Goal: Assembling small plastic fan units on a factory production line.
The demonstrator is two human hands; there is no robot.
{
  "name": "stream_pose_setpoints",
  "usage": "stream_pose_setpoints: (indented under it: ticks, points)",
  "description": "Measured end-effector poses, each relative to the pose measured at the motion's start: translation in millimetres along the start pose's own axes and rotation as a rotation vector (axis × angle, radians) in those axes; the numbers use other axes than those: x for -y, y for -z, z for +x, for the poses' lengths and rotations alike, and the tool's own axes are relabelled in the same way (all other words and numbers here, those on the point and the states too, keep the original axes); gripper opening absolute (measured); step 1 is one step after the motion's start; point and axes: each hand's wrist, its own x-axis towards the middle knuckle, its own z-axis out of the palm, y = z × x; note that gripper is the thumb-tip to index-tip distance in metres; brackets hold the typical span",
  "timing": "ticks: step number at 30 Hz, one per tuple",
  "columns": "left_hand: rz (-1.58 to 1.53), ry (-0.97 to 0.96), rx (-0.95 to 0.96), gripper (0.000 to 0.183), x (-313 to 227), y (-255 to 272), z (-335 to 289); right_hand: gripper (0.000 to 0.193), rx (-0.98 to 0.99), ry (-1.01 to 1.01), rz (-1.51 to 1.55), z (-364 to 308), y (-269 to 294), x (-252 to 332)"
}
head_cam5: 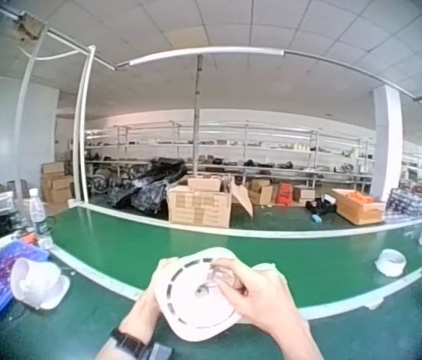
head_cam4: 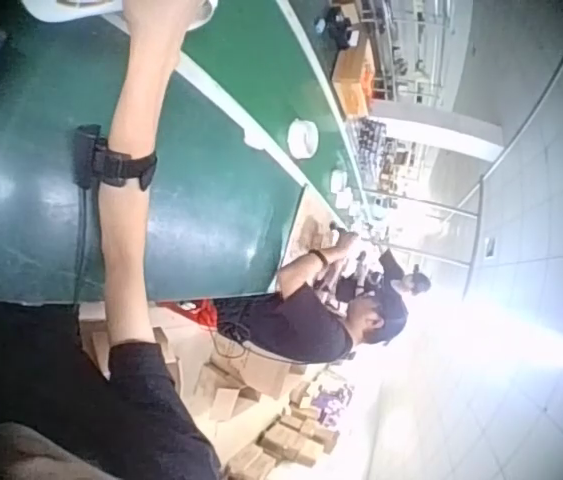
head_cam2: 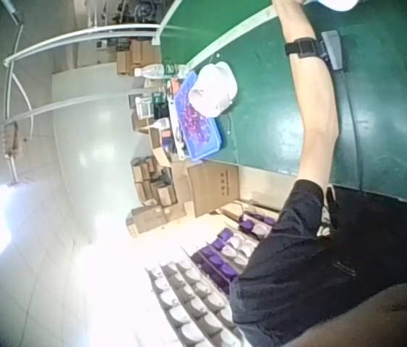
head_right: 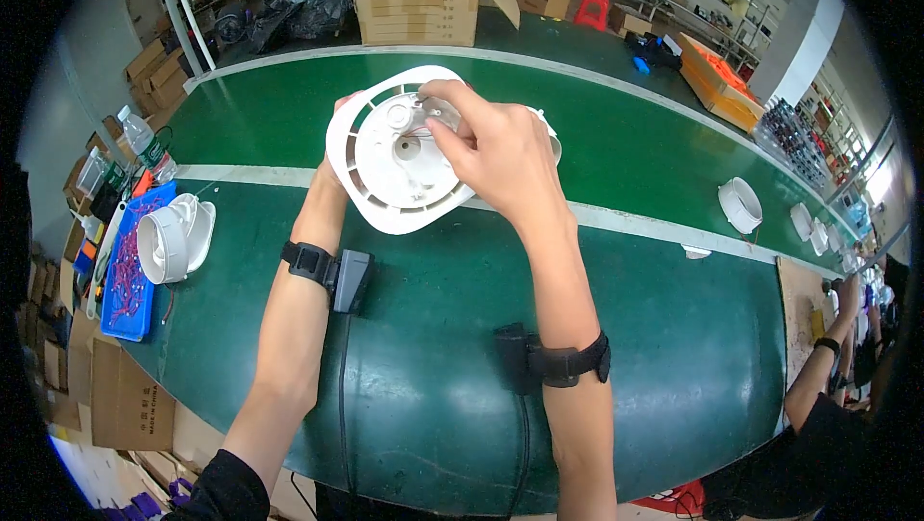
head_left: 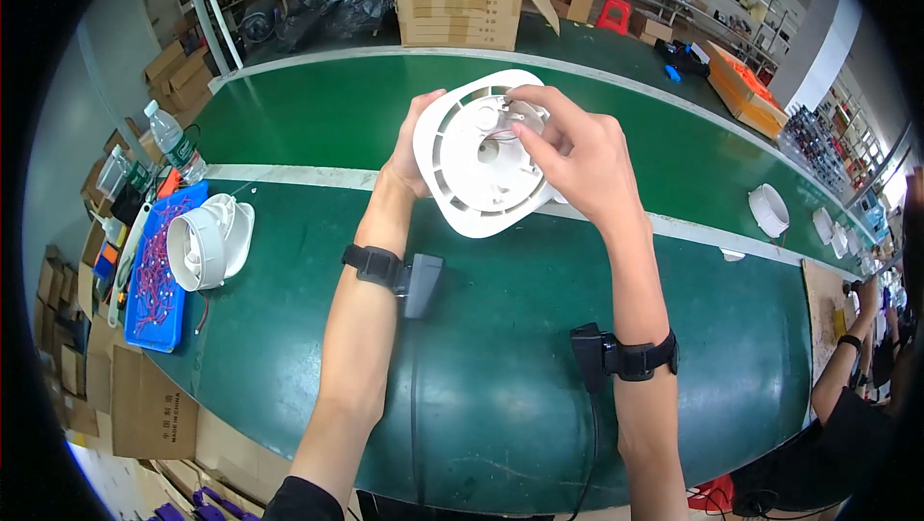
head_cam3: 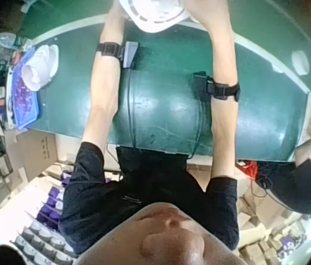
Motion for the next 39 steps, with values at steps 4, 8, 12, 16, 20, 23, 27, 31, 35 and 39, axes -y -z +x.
stream_pose_setpoints:
  ticks: [4, 8, 12, 16, 20, 23, 27, 31, 35, 39]
  points:
    - [0.048, 0.016, 0.033, 0.068, 0, -2, 3, 0.020, -0.035, 0.044, 0.013, 0, -1, 5]
    - [0.057, -0.005, 0.075, 0.068, 0, -1, 3, 0.018, -0.084, 0.090, 0.004, 0, -6, 2]
    - [0.032, 0.016, 0.101, 0.068, -1, 1, 2, 0.016, -0.087, 0.123, -0.005, 0, -4, 3]
    - [0.069, 0.021, 0.097, 0.068, 0, -5, 1, 0.015, -0.148, 0.227, -0.002, -1, -5, -5]
    - [0.066, 0.016, 0.091, 0.068, -2, -7, 1, 0.019, -0.113, 0.206, -0.078, 0, 2, 1]
    - [0.083, -0.013, 0.111, 0.068, -2, -5, 2, 0.020, -0.130, 0.206, -0.210, -1, 3, 0]
    - [0.091, 0.046, 0.092, 0.067, -3, -6, 1, 0.019, -0.196, 0.077, -0.356, -2, 5, -14]
    - [0.057, 0.045, 0.092, 0.064, -4, -5, 1, 0.019, -0.214, -0.055, -0.278, -1, 10, -17]
    - [0.083, 0.091, 0.042, 0.059, -2, 1, 4, 0.020, -0.283, -0.005, -0.063, 0, 13, -35]
    - [-0.258, 0.181, 0.309, 0.056, 1, 43, 21, 0.030, 0.109, -0.174, 0.364, -6, 25, -51]
